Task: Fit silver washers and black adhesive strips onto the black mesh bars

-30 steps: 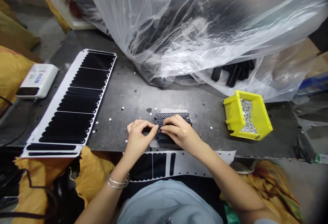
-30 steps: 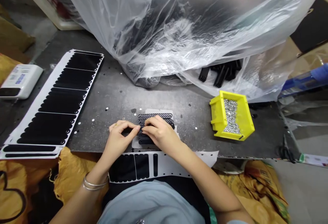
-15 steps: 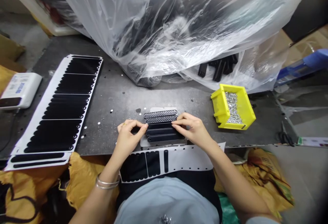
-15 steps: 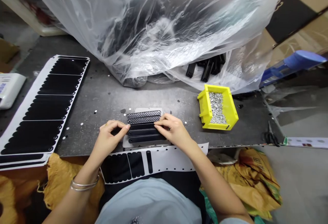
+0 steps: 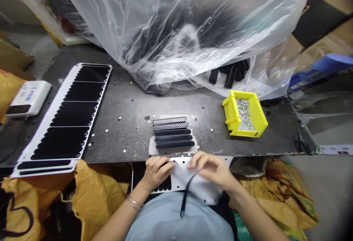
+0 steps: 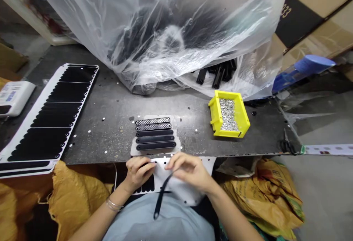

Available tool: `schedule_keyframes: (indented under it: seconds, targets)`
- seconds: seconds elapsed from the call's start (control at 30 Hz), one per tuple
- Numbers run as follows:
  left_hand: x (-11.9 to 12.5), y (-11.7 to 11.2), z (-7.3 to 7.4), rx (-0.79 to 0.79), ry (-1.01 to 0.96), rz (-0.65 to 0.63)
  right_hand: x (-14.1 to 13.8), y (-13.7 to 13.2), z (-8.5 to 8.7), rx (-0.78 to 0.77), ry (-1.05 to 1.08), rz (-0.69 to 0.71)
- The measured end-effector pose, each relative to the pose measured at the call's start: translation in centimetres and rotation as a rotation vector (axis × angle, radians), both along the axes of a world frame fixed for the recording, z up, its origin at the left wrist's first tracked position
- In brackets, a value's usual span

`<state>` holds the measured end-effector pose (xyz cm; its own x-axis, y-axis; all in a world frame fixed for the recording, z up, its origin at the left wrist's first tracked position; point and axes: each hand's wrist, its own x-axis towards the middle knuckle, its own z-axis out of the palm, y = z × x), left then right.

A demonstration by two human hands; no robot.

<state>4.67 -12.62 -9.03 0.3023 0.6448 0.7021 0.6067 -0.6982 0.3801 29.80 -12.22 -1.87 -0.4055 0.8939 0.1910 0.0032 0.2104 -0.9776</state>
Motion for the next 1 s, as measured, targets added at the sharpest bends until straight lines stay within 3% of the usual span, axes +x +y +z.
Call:
schedule_keyframes:
  seconds: [0.03, 0.1, 0.17, 0.23, 0.3, 0.43, 0.73, 0.87, 1.0]
  targets:
    - [0.0, 0.2, 0.4, 0.015, -0.001, -0.005, 0.4, 0.9, 1.0, -0.104, 0.067, -0.027]
    - [-0.2, 0.9, 2.0, 0.026, -0.008, 0.018, 0.2, 3.3, 2.7, -0.132, 0.026, -0.114]
    - [-0.8, 2.6, 4.3, -0.058, -0.004, 0.123, -1.6, 6.2, 3.4, 0.032, -0.205, -0.164]
    - [-1.7, 4.9, 6.3, -0.304, 0.003, 0.317, -4.1, 9.0, 3.0, 0.264, -0.426, -0.168]
    - [-2.6, 7.3, 7.4, -0.521, -0.033, 0.398, -6.4, 11.0, 2.1, 0.441, -0.548, -0.127]
    - [-3.8, 9.8, 7.4, -0.741, -0.105, 0.351, -8.0, 12.4, 0.8, 0.539, -0.585, -0.026]
    - [-3.2, 10.1, 6.9, -0.815, -0.18, 0.346, -7.8, 12.4, 1.9, 0.525, -0.654, 0.007]
    - [-3.2, 10.5, 6.8, -0.837, -0.189, 0.321, -4.7, 12.1, 2.8, 0.34, -0.661, -0.052]
    - [-3.3, 10.7, 6.8, -0.843, -0.18, 0.308, -1.9, 11.9, 2.5, 0.174, -0.536, -0.152]
